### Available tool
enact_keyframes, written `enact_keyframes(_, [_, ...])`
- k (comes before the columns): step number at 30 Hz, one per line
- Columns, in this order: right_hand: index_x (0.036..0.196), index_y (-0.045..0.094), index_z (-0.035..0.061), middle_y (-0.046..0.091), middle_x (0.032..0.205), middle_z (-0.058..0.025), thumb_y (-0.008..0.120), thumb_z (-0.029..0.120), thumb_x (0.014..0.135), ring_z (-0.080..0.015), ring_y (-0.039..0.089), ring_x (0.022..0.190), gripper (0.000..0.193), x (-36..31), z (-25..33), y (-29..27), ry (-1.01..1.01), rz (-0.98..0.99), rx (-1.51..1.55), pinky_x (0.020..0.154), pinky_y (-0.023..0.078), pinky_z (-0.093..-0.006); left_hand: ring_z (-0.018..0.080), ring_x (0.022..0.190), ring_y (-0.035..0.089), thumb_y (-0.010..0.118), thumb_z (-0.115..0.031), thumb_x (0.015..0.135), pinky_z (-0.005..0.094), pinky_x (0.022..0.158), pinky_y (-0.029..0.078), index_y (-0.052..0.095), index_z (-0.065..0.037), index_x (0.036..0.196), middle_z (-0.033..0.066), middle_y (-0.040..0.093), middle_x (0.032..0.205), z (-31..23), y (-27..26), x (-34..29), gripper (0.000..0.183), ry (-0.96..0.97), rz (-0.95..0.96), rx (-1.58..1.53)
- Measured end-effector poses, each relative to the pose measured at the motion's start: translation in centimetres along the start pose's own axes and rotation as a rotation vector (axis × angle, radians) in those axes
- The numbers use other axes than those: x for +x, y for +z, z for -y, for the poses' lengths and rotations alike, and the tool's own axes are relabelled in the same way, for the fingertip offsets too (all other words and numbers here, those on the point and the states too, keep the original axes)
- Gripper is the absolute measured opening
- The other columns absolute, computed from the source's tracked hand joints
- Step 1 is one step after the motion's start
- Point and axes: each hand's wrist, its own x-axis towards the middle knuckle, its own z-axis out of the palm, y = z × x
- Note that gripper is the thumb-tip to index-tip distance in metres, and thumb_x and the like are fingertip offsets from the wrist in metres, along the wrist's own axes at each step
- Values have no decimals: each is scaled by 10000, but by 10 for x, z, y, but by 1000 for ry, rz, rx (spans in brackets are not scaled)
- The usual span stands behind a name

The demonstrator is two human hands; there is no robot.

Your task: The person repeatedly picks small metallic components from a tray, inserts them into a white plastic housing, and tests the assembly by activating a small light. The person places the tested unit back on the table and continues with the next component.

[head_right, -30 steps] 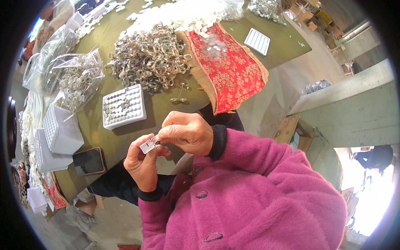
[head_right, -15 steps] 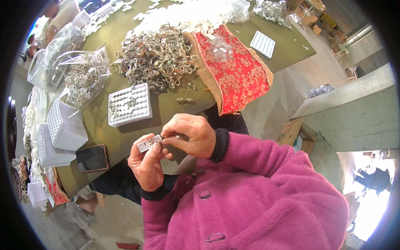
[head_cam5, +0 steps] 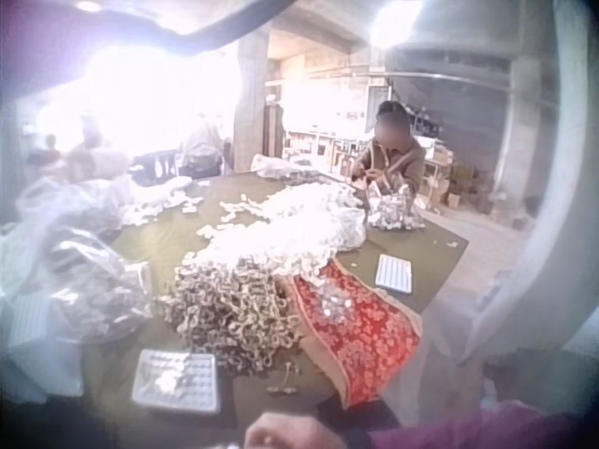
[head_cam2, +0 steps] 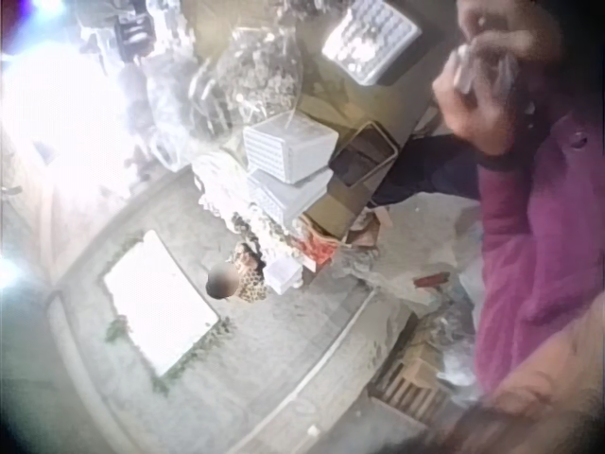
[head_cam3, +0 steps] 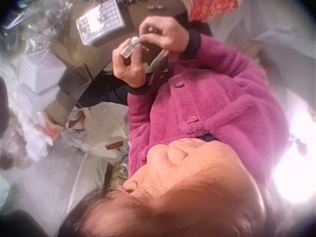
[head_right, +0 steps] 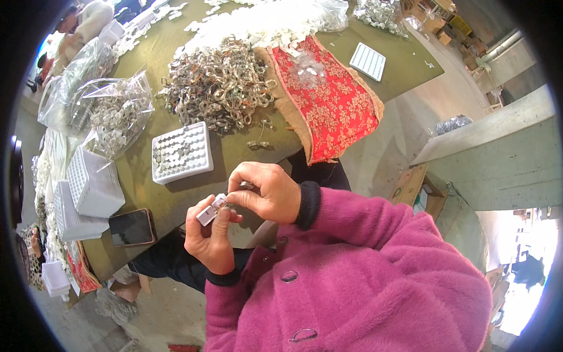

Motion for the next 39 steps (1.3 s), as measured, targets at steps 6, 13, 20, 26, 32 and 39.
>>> enact_keyframes(6, [1027, 600, 52, 618, 832, 18, 666, 166, 1029, -44, 587, 691, 132, 1, 1, -4, 462, 175, 544, 600, 490, -221, 171, 720, 652, 669, -63, 1004, 294, 602, 577, 607, 37, 1247, 115, 687, 936, 1, 1, 2, 270, -404, -38, -526])
enact_keyframes(13, [1054, 636, 27, 656, 855, -12, 710, 183, 999, -76, 621, 705, 181, 8, -3, -5, 583, 155, 638, 619, 525, -256, 184, 768, 676, 650, -127, 1028, 280, 591, 574, 612, 2, 1266, 134, 701, 1045, 7, -6, 11, 274, -592, 15, -860])
enact_keyframes(20, [1140, 697, 22, 681, 1011, -111, 815, 70, 842, -235, 686, 917, 323, 63, 1, -8, -267, -26, -283, 828, 558, -342, 273, 908, 746, 636, -23, 984, 371, 701, 663, 614, 26, 1226, 236, 702, 1176, -7, -42, 30, 248, -466, -74, -680])
enact_keyframes(26, [1065, 689, 42, 640, 1031, -136, 769, 199, 845, -335, 626, 989, 282, 120, -18, 19, -384, 59, -718, 887, 532, -442, 253, 883, 721, 645, 18, 961, 394, 765, 660, 629, 12, 1204, 194, 707, 1099, -7, -41, 36, 244, -458, -128, -599])
enact_keyframes(32, [996, 667, 59, 618, 983, -111, 762, 222, 859, -315, 630, 925, 233, 128, -22, 26, -363, 81, -771, 800, 552, -417, 213, 775, 662, 621, 68, 906, 324, 622, 562, 641, -12, 1136, 162, 704, 1013, 0, -41, 42, 245, -414, -131, -600])
enact_keyframes(39, [948, 619, 44, 608, 965, -124, 643, 121, 857, -305, 651, 901, 122, 130, -22, 28, -327, 140, -897, 747, 564, -405, 145, 636, 537, 516, 119, 789, 280, 526, 429, 636, -22, 981, 136, 689, 925, 10, -46, 50, 267, -384, -188, -563])
